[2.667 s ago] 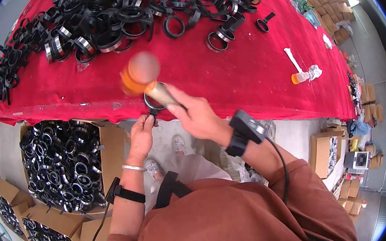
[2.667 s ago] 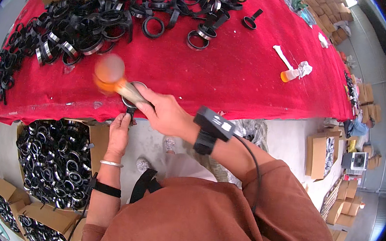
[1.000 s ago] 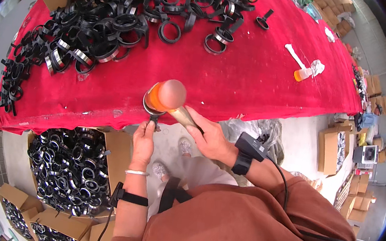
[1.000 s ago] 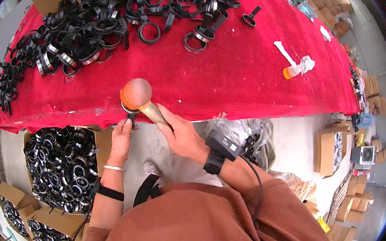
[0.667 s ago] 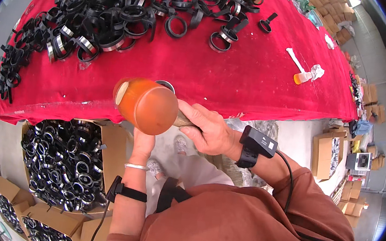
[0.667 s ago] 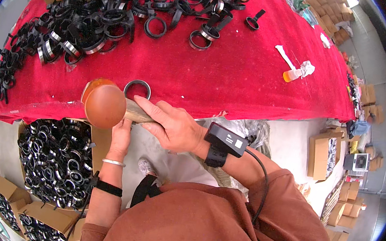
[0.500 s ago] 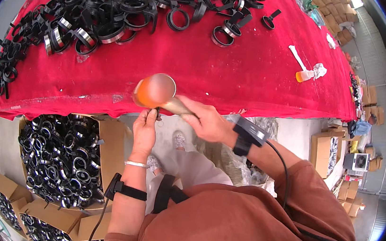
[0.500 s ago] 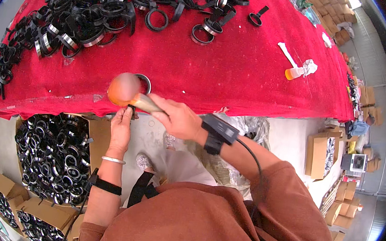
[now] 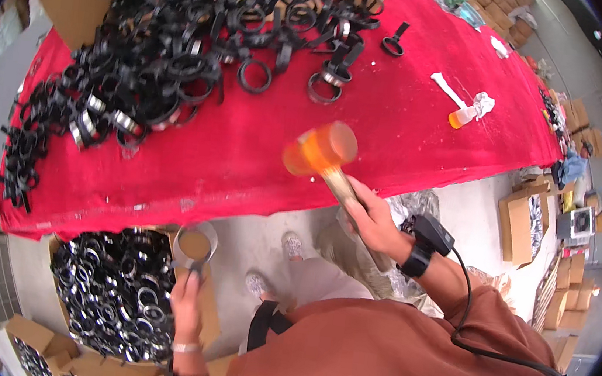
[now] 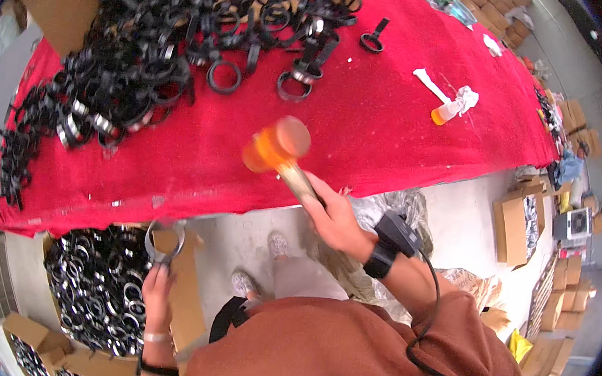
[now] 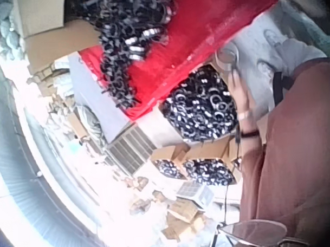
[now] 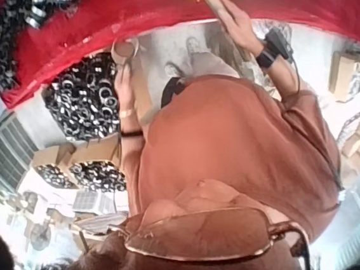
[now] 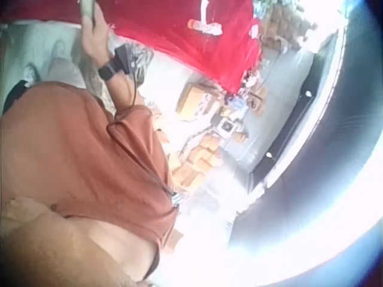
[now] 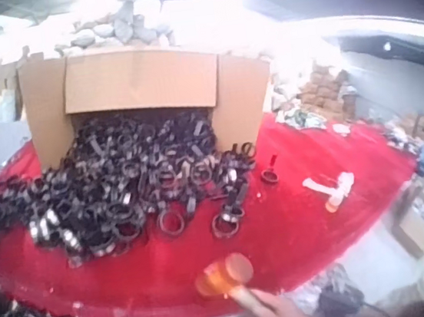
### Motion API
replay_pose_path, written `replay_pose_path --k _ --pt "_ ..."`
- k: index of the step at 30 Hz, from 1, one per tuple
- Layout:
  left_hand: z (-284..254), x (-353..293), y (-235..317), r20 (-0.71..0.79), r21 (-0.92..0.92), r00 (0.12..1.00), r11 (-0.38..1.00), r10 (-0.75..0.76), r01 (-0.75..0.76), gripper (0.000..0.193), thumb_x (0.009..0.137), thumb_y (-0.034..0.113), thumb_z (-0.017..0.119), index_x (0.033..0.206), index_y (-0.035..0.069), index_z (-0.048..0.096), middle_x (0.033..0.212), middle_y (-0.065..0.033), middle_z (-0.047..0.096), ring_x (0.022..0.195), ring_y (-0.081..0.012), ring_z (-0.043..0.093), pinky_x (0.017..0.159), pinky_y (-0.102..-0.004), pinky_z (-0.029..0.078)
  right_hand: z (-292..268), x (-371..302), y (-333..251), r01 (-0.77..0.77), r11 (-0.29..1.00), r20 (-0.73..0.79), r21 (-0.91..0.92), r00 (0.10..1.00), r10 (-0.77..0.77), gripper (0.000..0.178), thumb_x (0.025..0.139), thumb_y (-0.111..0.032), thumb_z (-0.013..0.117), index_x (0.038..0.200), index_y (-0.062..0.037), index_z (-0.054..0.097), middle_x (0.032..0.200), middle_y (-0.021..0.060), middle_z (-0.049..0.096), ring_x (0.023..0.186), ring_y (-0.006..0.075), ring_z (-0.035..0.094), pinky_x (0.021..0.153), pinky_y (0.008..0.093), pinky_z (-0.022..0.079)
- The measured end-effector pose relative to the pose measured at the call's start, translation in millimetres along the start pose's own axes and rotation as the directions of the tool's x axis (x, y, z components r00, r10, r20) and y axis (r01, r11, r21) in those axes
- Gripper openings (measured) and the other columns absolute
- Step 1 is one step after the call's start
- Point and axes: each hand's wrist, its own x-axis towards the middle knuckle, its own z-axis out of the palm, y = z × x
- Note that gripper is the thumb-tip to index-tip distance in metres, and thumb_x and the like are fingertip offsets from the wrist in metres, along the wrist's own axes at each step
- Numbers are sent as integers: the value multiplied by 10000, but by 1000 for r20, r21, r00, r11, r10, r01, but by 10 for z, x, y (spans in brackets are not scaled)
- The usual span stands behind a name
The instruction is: Using a rubber mallet to hammer a metal ring into a black plastic clamp component on a red-clothed assembly table.
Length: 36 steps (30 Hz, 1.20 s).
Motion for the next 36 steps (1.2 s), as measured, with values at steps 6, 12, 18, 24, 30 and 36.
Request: replay_pose_path --k 6,12,18,24,30,36 --pt "-1959 -481 -542 -375 271 924 943 -81 193 243 836 134 554 972 -67 563 846 -154 583 745 -240 544 638 -324 460 -455 -385 316 -244 968 -114 50 962 249 423 933 -192 454 1341 -96 394 693 -14 479 562 54 474 495 220 419" --pt "-1586 -130 179 -244 943 796 -57 554 329 511 869 431 530 948 -66 622 896 -200 628 780 -337 590 673 -420 486 -637 -348 496 -268 948 -157 172 942 295 423 934 -209 457 1338 -95 397 694 -15 482 554 57 474 491 224 427" --pt "898 942 1034 365 767 602 136 710 -627 234 747 47 645 973 -1 610 983 -158 589 954 -310 523 850 -400 418 -687 -335 464 -238 970 -147 59 959 244 426 923 -223 465 1322 -80 415 745 29 532 605 85 516 554 273 457" --pt "3101 1855 1585 743 522 333 -190 580 -832 371 761 156 645 1098 52 529 1113 -94 523 1007 -286 501 812 -379 437 -846 -317 440 -308 950 -68 42 948 311 466 918 -245 461 1354 -105 373 693 57 544 580 125 545 577 300 474" --pt "3704 2182 1646 824 566 496 -457 275 -686 309 760 192 649 1035 84 560 1086 -65 535 1006 -239 496 791 -402 406 -950 -305 452 -324 920 -39 222 939 340 447 926 -253 475 1338 -97 399 698 32 542 587 101 540 558 275 471" --pt "3282 2018 1614 815 580 473 -451 335 -678 228 807 248 602 933 62 562 981 -78 551 935 -257 510 780 -400 401 -1208 -261 570 -241 859 -132 452 934 332 363 902 -232 544 1216 -56 499 682 9 550 521 74 526 465 242 443"
